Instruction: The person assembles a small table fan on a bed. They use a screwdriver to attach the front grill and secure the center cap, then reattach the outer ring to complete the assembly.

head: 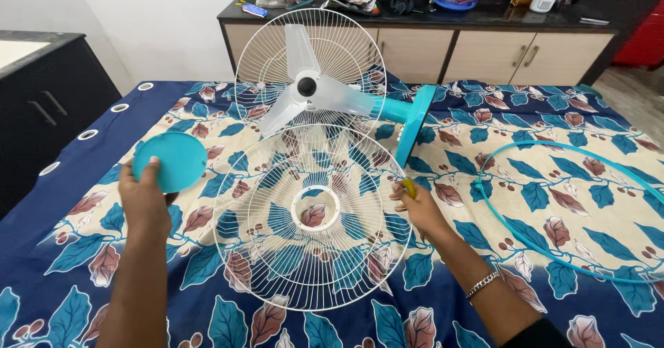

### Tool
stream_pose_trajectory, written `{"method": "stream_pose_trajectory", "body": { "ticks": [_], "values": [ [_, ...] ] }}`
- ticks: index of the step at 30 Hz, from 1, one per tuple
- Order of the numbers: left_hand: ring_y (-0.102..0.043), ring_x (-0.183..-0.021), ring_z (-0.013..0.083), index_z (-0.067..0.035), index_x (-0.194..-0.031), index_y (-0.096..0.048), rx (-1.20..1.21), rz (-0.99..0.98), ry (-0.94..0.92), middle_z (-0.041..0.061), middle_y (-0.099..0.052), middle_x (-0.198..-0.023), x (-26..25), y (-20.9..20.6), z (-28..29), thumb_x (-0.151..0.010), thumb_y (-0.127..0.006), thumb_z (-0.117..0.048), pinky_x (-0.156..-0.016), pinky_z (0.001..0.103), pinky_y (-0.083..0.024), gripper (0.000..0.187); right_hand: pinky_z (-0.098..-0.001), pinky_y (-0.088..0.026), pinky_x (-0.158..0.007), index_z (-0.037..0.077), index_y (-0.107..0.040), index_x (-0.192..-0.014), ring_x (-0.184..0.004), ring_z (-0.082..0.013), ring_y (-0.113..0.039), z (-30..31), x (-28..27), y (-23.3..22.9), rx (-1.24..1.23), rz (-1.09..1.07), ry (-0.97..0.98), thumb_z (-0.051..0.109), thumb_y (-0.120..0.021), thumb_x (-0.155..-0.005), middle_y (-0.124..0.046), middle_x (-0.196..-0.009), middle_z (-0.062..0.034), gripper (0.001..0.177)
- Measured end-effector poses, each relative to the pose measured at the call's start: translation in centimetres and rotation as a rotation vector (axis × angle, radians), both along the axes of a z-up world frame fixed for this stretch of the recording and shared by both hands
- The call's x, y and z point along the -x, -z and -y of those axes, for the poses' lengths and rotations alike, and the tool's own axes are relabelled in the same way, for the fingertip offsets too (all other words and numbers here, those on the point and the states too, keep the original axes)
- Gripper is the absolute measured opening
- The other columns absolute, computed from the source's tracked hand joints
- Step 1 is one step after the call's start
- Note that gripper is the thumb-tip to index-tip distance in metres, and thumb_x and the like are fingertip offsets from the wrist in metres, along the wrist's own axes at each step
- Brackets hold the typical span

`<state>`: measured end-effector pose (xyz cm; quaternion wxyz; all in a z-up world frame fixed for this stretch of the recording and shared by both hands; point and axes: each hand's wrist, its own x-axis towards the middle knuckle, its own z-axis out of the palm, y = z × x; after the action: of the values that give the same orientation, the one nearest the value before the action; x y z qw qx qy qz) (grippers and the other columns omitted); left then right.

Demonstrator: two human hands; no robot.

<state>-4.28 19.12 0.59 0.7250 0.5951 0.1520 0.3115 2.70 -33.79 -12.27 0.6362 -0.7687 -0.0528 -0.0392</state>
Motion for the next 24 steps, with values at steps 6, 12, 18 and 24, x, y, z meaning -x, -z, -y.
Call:
{"method": "stream_pose_trajectory", "body": {
  "ticks": [6, 12, 18, 24],
  "values": [
    [-0.067, -0.101, 0.0243, -0.009, -0.147, -0.044, -0.127, -0.213, 0.353, 0.014, -0.062, -0.125, -1.5, 1.8, 6.2, -0.094, -0.065, -0.028, -0.076, 0.041, -0.058, 0.059, -0.0317, -0.06, -0.079, -0.001, -0.069, -0.115, -0.093, -0.0182, -0.069, -1.2, 0.7, -1.5, 0.037, -0.013, -0.105, 0.031, -0.062, -0.101, -0.071, -0.1, -0.0054, 0.035],
    [-0.068, -0.114, 0.0355, -0.01, -0.149, -0.038, -0.182, -0.364, 0.647, 0.025, -0.056, -0.139, -2.6, 3.3, 15.5, -0.094, -0.063, -0.024, -0.083, 0.047, -0.065, 0.062, -0.0371, -0.055, -0.068, 0.009, -0.068, -0.128, -0.066, -0.0213, -0.067, -1.1, 4.7, -7.0, 0.45, -0.004, 0.188, 0.039, -0.073, -0.095, -0.072, -0.083, -0.007, 0.045],
    [-0.065, -0.12, 0.0383, -0.008, -0.149, -0.035, -0.247, -0.385, 0.951, 0.027, -0.054, -0.141, -3.9, 3.6, 25.6, -0.096, -0.059, -0.019, -0.085, 0.05, -0.066, 0.059, -0.0316, -0.05, -0.049, 0.007, -0.07, -0.109, -0.055, -0.0127, -0.059, 2.1, 6.9, -7.5, -0.054, -0.234, -0.03, 0.029, -0.067, -0.092, -0.076, -0.111, 0.0102, 0.028],
    [-0.065, -0.12, 0.0344, -0.006, -0.147, -0.037, -0.27, -0.295, 1.136, 0.024, -0.057, -0.138, -4.2, 3.2, 33.6, -0.097, -0.06, -0.021, -0.082, 0.046, -0.067, 0.056, -0.0337, -0.034, -0.06, 0.008, -0.074, -0.11, -0.065, -0.0163, -0.043, 7.4, 8.1, -6.1, 0.023, -0.21, 0.101, 0.023, -0.067, -0.094, -0.077, -0.096, -0.0094, 0.023]
  ]
}}
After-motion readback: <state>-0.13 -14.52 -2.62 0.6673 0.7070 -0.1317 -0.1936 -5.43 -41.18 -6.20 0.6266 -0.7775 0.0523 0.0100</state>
